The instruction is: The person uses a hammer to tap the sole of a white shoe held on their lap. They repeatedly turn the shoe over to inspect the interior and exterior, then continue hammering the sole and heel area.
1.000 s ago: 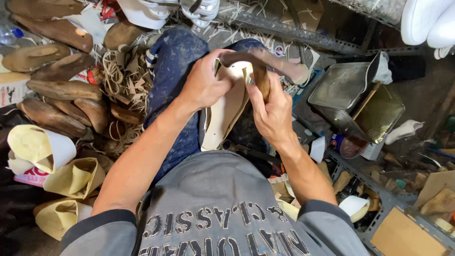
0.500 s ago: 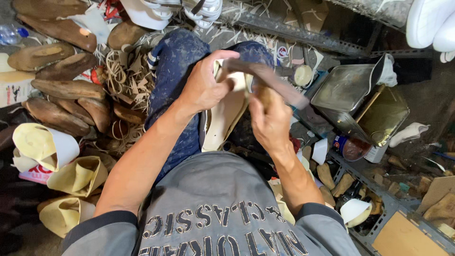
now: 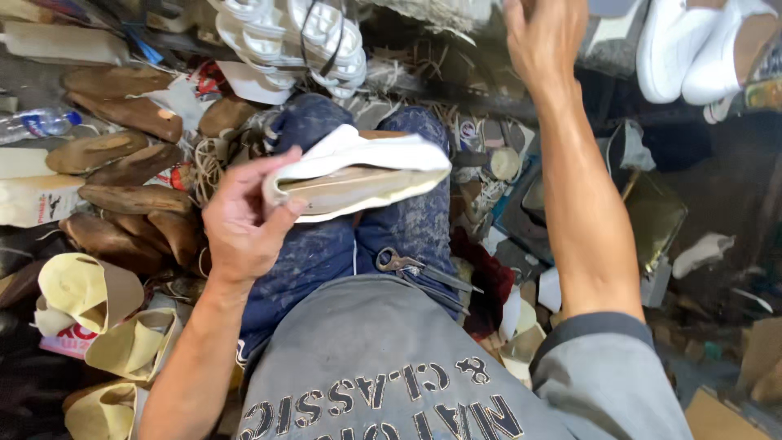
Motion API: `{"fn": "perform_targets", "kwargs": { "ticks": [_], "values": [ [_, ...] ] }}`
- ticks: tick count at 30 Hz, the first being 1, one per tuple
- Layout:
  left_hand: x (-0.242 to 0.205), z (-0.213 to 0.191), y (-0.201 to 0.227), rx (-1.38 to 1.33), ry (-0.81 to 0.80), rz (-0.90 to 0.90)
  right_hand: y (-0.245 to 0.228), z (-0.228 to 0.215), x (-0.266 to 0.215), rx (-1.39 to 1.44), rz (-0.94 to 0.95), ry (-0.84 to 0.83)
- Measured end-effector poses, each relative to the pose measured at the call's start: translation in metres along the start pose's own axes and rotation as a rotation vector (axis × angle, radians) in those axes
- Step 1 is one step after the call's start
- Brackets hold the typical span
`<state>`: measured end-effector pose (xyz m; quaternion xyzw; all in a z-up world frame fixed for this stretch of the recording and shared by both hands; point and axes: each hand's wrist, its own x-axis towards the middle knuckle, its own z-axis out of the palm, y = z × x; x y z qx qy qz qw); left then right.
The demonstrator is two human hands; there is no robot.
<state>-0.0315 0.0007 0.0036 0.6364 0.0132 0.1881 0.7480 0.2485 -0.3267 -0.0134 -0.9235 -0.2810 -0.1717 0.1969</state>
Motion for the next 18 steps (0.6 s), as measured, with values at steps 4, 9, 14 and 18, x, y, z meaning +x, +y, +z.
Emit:
{"fn": "perform_targets", "kwargs": {
  "ticks": [4,9,14,18],
  "values": [
    [-0.035,-0.031,-0.024,0.273,0.012,-0.242,-0.06,-0.039,-0.052,0.097,-0.066,-0.086],
    [-0.062,-0.039,-0.061,0.214,0.093,-0.03,-0.146,-0.056,-0.238,0.075,0.255,-0.521],
    [-0.057,-0.03,-0.058,0.275,0.006,0.06,-0.191,-0.052,-0.336,0.067,0.553,-0.559],
    [-0.036,-0.027,-0.039,0.42,-0.154,0.029,-0.187,-0.072,-0.296,0.468,0.931,-0.517]
  ]
}}
